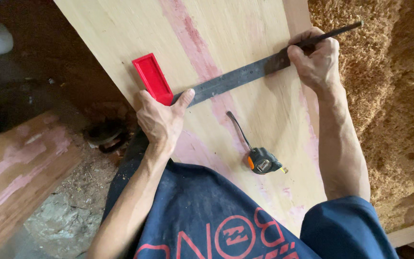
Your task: The person measures and marks a large wooden board using a tape measure, a square ruler, and a pencil. They draw straight lines and make measurement marks on the board's surface.
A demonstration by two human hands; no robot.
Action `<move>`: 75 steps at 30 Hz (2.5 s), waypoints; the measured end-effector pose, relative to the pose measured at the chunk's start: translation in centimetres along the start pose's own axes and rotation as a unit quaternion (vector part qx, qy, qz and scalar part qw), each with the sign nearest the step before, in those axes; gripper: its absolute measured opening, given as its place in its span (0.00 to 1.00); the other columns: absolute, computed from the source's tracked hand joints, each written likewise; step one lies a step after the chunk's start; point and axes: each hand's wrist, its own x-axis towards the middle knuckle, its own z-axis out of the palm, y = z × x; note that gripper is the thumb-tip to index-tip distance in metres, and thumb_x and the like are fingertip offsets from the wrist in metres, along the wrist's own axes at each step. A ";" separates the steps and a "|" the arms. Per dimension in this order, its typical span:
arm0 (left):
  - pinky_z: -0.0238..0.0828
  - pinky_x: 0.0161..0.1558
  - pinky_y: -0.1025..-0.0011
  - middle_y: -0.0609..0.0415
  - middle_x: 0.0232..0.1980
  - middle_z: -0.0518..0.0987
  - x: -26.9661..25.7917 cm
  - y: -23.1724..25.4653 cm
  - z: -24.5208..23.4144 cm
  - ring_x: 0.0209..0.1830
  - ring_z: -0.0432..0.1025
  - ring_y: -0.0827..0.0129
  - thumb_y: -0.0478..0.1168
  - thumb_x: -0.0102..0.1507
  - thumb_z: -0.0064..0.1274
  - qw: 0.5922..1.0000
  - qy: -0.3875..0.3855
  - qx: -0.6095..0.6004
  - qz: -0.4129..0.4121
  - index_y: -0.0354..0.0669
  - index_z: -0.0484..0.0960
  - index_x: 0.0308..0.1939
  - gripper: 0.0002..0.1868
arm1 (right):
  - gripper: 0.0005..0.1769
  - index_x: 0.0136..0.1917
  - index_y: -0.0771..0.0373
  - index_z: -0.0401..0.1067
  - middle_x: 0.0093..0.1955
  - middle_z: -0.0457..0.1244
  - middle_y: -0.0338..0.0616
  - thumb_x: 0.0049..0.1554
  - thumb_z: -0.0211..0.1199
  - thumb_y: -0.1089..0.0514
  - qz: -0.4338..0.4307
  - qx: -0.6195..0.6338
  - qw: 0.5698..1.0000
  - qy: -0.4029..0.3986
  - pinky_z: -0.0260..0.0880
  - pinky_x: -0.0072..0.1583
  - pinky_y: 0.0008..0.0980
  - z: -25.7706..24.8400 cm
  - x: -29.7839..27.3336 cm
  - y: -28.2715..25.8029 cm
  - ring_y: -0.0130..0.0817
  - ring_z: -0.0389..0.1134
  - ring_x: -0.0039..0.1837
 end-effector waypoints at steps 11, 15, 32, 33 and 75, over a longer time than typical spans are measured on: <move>0.75 0.37 0.49 0.34 0.33 0.79 0.0 -0.1 0.0 0.33 0.78 0.39 0.72 0.49 0.70 1.000 -0.009 -0.005 -0.003 0.29 0.70 0.42 0.48 | 0.05 0.52 0.67 0.75 0.48 0.70 0.44 0.62 0.64 0.64 -0.003 0.005 1.000 -0.016 0.75 0.55 0.29 -0.1 0.0 0.3 0.27 0.71 0.50; 0.75 0.38 0.49 0.33 0.33 0.79 -0.1 -0.1 0.2 0.34 0.77 0.37 0.72 0.49 0.71 1.000 0.001 0.008 0.004 0.28 0.70 0.42 0.49 | 0.05 0.52 0.67 0.76 0.48 0.71 0.44 0.62 0.66 0.64 0.015 0.009 1.000 -0.025 0.74 0.54 0.28 -0.3 -0.3 0.1 0.27 0.71 0.50; 0.76 0.39 0.50 0.34 0.34 0.79 -0.2 0.4 -0.3 0.34 0.78 0.39 0.71 0.49 0.70 1.000 -0.018 -0.014 -0.012 0.29 0.70 0.43 0.47 | 0.04 0.50 0.67 0.77 0.47 0.70 0.43 0.62 0.67 0.65 0.008 0.026 0.999 -0.024 0.75 0.53 0.27 -0.1 -0.2 -1.3 0.26 0.72 0.48; 0.77 0.39 0.51 0.36 0.33 0.79 -0.2 0.4 -0.3 0.33 0.79 0.41 0.71 0.49 0.69 0.999 -0.031 -0.027 -0.023 0.30 0.70 0.43 0.47 | 0.04 0.50 0.67 0.77 0.47 0.70 0.43 0.62 0.66 0.65 0.005 0.009 1.000 -0.025 0.75 0.53 0.27 -0.1 -0.2 -1.4 0.27 0.72 0.48; 0.75 0.40 0.49 0.32 0.34 0.79 -0.1 -2.5 -1.5 0.35 0.77 0.37 0.73 0.47 0.71 1.000 0.003 0.005 -0.030 0.29 0.71 0.41 0.49 | 0.03 0.51 0.68 0.74 0.45 0.71 0.48 0.62 0.64 0.66 0.040 0.205 0.978 0.031 0.75 0.48 0.26 0.6 -0.2 -0.6 0.28 0.73 0.44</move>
